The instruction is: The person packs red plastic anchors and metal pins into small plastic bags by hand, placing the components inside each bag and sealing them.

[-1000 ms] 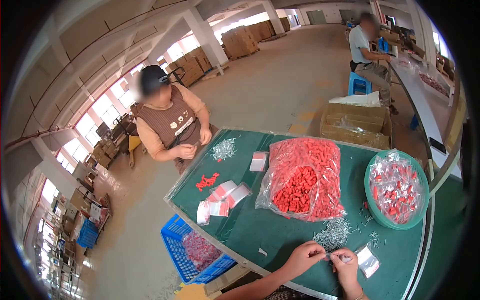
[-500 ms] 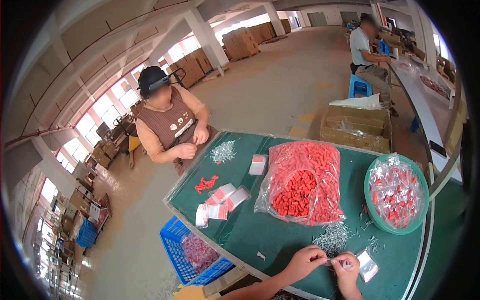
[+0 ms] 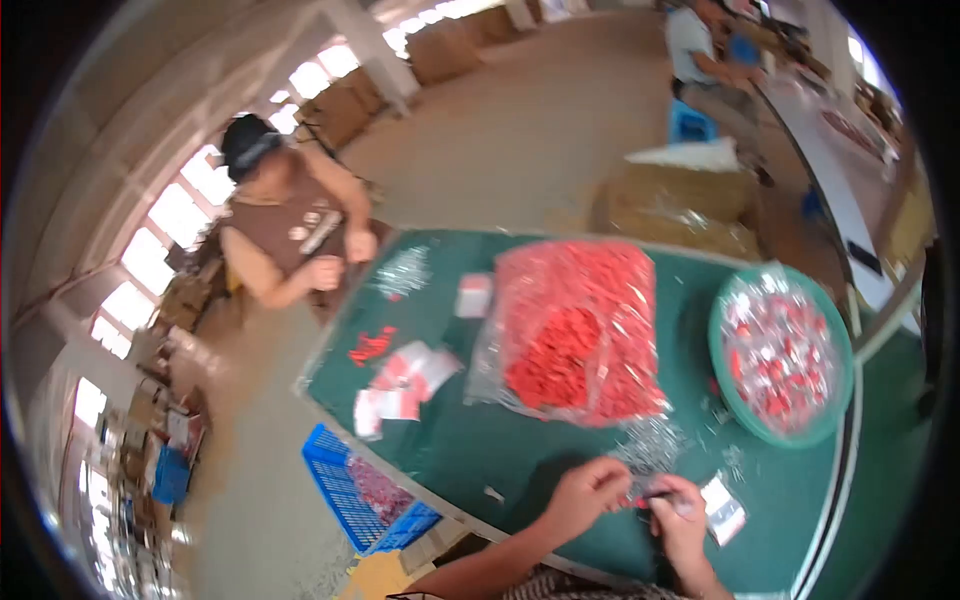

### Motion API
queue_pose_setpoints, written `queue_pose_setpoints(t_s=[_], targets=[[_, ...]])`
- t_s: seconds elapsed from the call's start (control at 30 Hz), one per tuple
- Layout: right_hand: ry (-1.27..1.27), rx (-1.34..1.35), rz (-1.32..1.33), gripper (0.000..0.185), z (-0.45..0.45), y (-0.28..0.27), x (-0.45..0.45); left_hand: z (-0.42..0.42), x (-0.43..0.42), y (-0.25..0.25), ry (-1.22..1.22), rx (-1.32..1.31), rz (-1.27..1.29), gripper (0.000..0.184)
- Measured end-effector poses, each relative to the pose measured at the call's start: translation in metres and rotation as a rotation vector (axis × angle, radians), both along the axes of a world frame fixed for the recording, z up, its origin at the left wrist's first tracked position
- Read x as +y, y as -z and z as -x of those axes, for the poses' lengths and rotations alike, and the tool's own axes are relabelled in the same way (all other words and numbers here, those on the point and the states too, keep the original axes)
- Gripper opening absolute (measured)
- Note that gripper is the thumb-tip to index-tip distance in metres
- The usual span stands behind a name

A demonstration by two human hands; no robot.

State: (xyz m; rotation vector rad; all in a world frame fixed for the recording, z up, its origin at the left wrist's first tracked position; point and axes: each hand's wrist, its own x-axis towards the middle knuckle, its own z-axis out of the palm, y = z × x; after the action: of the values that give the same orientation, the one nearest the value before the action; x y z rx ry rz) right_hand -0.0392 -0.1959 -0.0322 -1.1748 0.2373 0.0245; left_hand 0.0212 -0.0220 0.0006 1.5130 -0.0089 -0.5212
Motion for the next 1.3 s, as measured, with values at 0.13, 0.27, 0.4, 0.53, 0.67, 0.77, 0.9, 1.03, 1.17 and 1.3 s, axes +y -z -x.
queue_pose_setpoints(t_s=[0.13,0.27,0.4,0.53,0.67,0.77,0.9,1.03,1.17,1.3], targets=[[-0.149,0.141,0.053,0.031,-0.007,-0.019,0.004,-0.014,-0.008,-0.021,-0.154,-0.010,0.038,0.007],[-0.106,0.151,-0.121,0.021,0.001,-0.006,-0.002,-0.010,-0.018,-0.010,-0.152,0.054,0.199,0.007],[-0.122,0.142,-0.224,0.019,-0.007,-0.010,-0.007,-0.010,-0.020,-0.007,-0.176,0.052,0.225,0.007],[-0.088,0.180,-0.346,0.016,-0.006,-0.010,-0.008,-0.010,-0.026,-0.006,-0.190,0.058,0.235,0.008],[-0.084,0.215,-0.354,0.015,-0.006,-0.010,-0.010,-0.010,-0.031,-0.005,-0.184,0.069,0.240,0.008],[-0.036,0.195,-0.438,0.015,-0.007,-0.012,-0.012,-0.013,-0.039,-0.011,-0.174,0.051,0.231,0.006],[0.011,0.105,-0.523,0.022,-0.005,-0.011,-0.013,-0.024,-0.051,-0.021,-0.069,-0.118,0.136,0.006],[0.010,0.054,-0.532,0.023,-0.001,-0.010,-0.018,-0.039,-0.077,-0.040,0.037,-0.292,0.089,0.007],[0.010,0.070,-0.474,0.024,-0.002,-0.014,-0.020,-0.044,-0.096,-0.055,0.102,-0.385,0.100,0.007],[0.001,0.076,-0.462,0.025,-0.001,-0.017,-0.021,-0.043,-0.103,-0.062,0.115,-0.401,0.109,0.008]])
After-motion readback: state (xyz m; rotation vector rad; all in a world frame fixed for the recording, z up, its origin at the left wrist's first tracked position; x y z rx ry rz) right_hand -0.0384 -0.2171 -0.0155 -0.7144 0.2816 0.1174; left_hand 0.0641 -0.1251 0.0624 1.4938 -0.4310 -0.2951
